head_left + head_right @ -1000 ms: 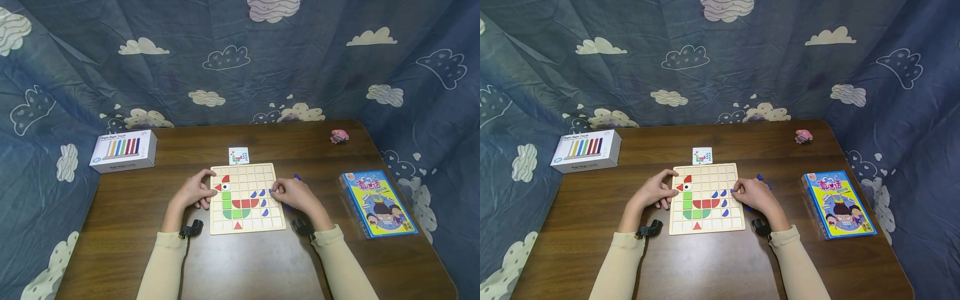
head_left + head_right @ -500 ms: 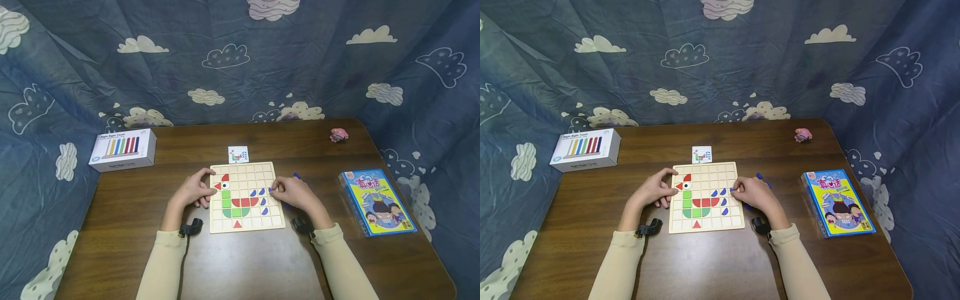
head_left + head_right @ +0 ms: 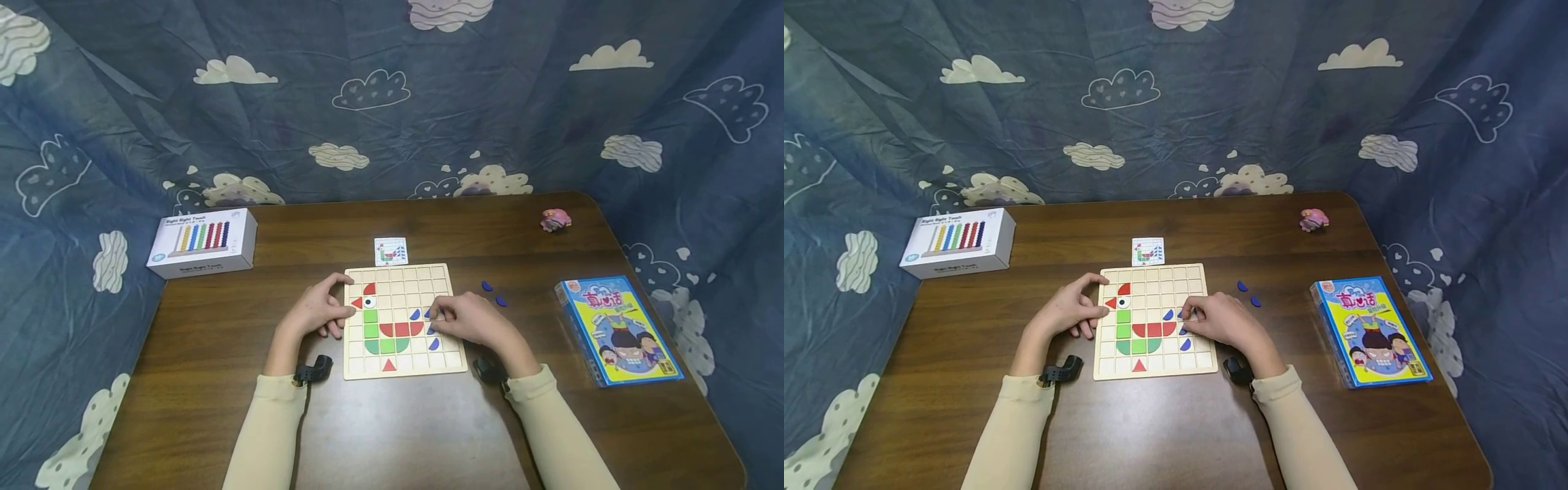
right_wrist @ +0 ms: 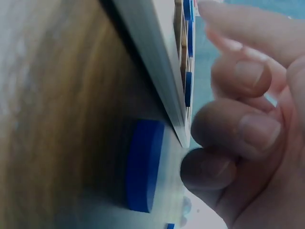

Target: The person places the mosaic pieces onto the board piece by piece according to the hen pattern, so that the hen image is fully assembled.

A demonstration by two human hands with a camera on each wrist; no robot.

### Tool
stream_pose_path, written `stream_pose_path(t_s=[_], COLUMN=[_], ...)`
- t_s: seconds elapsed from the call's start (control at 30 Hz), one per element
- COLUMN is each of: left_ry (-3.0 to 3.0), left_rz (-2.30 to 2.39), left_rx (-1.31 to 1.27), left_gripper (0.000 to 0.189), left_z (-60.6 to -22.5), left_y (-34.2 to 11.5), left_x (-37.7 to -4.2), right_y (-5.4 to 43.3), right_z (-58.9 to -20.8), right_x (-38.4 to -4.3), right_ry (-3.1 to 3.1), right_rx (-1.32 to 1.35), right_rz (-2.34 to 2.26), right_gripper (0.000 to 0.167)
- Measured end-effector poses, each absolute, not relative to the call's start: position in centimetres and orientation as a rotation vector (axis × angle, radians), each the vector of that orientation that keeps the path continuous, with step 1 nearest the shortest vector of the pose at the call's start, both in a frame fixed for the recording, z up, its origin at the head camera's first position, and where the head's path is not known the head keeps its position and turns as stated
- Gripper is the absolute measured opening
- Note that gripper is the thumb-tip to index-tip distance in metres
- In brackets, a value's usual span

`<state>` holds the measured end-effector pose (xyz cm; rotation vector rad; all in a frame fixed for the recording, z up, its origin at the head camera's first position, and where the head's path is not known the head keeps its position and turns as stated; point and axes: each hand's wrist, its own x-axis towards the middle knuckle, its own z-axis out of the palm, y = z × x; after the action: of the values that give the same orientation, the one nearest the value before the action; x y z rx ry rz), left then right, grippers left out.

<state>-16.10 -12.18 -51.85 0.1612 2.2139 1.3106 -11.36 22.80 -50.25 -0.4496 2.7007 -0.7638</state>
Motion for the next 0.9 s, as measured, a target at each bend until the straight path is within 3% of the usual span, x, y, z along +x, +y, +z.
stream_pose_path(t_s=[0.2, 0.47, 0.9], left_ry=[2.206, 2.207, 2.217], left_rz=[1.317, 1.322, 1.317], left_rx=[0.169, 0.170, 0.169], left_gripper=[0.063, 0.063, 0.062], left_z=[-51.9, -51.9, -51.9], left_y=[-12.2, -12.2, -12.1], left_x=[-16.1, -16.0, -16.0], right_y=[23.1, 24.2, 23.4], right_z=[-50.1, -50.7, -50.4], right_x=[-11.1, -11.4, -12.3], right_ry=[2.657, 2.859, 2.900], right_rx=[-0.517, -0.264, -0.361], right_rz=[-0.783, -0.715, -0.696], right_gripper=[0.013, 0.023, 0.020])
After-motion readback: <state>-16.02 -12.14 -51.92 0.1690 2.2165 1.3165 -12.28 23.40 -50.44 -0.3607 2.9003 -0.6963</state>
